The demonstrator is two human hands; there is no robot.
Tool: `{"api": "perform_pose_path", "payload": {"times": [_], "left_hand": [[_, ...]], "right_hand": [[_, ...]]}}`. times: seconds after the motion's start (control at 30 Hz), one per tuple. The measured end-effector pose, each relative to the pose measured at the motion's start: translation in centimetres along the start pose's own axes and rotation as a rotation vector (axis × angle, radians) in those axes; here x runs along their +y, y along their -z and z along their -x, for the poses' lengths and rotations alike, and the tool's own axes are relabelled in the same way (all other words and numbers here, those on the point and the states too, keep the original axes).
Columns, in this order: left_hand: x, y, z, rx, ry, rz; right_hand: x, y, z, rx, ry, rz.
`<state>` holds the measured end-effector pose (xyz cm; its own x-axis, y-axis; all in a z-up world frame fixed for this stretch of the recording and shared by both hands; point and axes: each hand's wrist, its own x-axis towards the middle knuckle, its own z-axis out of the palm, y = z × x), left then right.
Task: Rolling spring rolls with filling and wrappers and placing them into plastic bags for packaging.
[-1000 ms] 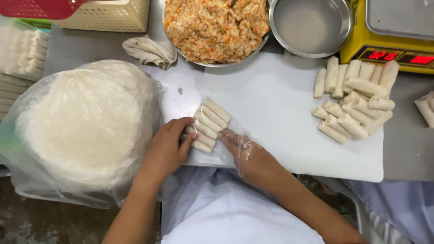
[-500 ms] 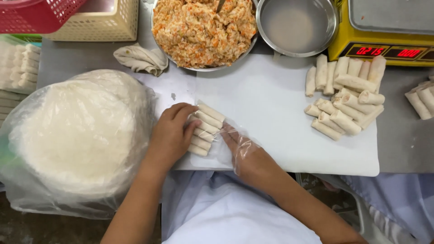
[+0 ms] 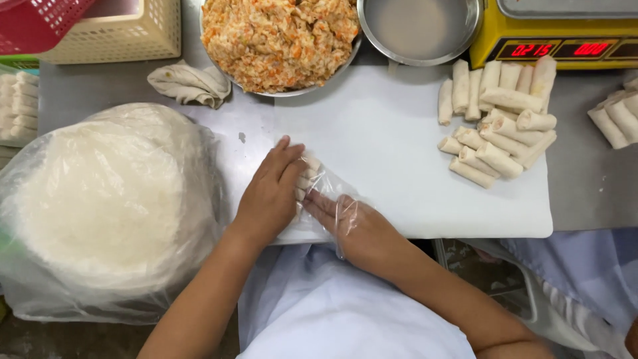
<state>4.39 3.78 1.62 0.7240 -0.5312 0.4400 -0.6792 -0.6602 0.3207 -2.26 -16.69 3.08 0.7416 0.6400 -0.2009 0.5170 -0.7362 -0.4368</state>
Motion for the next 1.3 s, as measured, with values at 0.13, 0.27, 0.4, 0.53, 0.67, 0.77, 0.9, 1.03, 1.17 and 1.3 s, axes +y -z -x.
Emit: {"api": "perform_pose_path", "payload": {"times": [0.13,0.27,0.4,0.53,0.67,0.77,0.9,1.03,1.17,1.3], "left_hand": [[-0.1,-0.1,0.4,-0.12,0.084,0.088],[0.0,0.5,0.5,-0.309,0.056,0.019],[-0.8,0.1,0.7,-0.301,-0.096,-0.083],[0.8,1.1,0.9,-0.272,-0.096,-0.069],[4.3,3.0,1.3,-0.071,-0.161,-0.043],[4.5,1.9,2.5,-0.031,-0.002,-0.128],[4.1,1.1,3.2,-0.029,0.113,-0.125],[3.3,1.0,3.4,-0.062,0.112,-0.091],[2.7,1.9,3.5,-0.123,0.122,-0.108],[0.7,3.2,3.8,-0.156,0.035,-0.276]], "right_hand": [[-1.7,2.9,1.0,0.027,0.015,0.016],[-2.1,4.7,3.1,-0.084,-0.061,0.022],[0.5,-0.9,6.0,0.094,0.013,0.169],[-0.5,0.0,5.8,0.295,0.19,0.194],[-0.4,0.8,5.3,0.403,0.136,0.171],[0.0,0.4,5.4,0.319,0.047,0.319],[0.4,0.2,5.6,0.285,0.014,0.261],[0.5,0.2,6.0,0.301,-0.032,0.242],[1.9,1.5,8.3,0.356,0.1,-0.006],[4.7,4.0,12.0,0.819,-0.258,-0.107]]}}
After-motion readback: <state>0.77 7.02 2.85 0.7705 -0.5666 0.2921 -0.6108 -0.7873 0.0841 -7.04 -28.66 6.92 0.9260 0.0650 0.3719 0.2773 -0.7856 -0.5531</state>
